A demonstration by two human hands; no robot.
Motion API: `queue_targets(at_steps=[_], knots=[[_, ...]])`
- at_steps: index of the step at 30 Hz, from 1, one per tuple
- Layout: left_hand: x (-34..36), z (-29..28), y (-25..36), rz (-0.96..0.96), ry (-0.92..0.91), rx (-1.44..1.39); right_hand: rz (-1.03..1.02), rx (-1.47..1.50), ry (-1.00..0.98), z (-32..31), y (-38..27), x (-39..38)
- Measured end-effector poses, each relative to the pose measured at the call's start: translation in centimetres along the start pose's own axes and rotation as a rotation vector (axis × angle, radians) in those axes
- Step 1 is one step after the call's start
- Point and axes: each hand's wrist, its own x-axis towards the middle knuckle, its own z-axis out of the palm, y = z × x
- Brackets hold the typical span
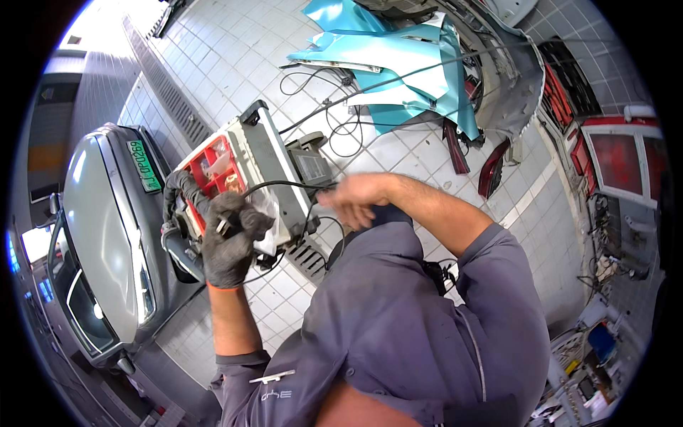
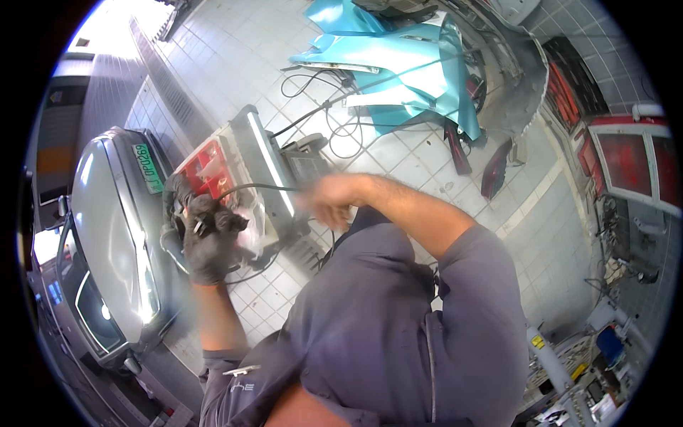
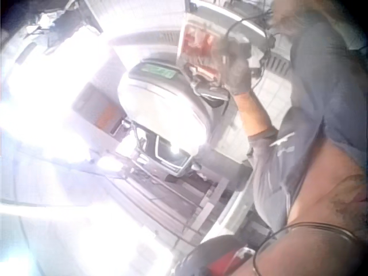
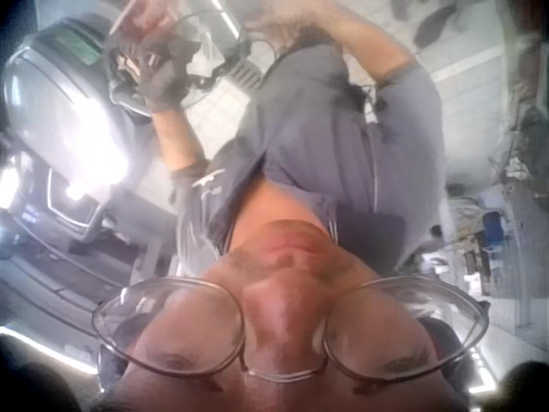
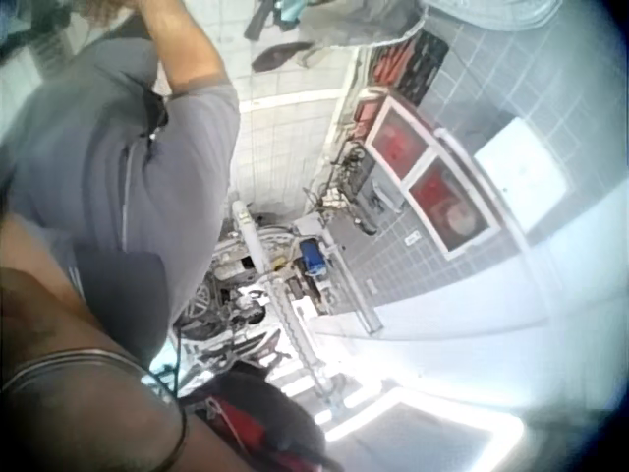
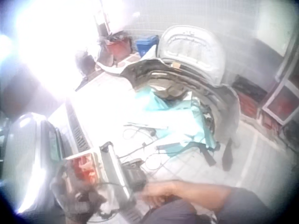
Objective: The person prepares a power tool by attaching a disc and plugging it in, then grinds a section of a car hood to remove paint. Afterward, they use a heat gun to apply heat to the same area of the hood.
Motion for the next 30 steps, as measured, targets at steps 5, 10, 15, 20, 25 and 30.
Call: queue_targets(at_steps=[5, 10, 15, 20, 25, 30], knots=[[11.8, -1.8, -2.5, -0.011, 0.198, 0.41, 0.11, 0.153, -0.223, -19.1, 6.1, 5.0], [24.1, -3.9, -9.2, 0.099, 0.401, 1.006, 0.454, 0.082, 0.108, -37.7, 22.8, 26.8], [35.1, -0.8, -15.6, -0.14, 0.001, 1.649, 0.54, -0.643, 0.303, -46.9, 41.9, 48.9], [38.8, -2.0, -22.5, -0.209, 0.068, 1.648, 0.414, -0.869, 0.635, -51.1, 48.4, 61.5], [39.7, -2.4, -24.3, -0.317, 0.125, 1.656, 0.358, -1.134, 0.785, -54.0, 52.5, 65.4], [38.3, -1.5, -22.9, -0.339, 0.162, 1.637, 0.377, -1.076, 0.288, -47.0, 52.2, 60.2]])
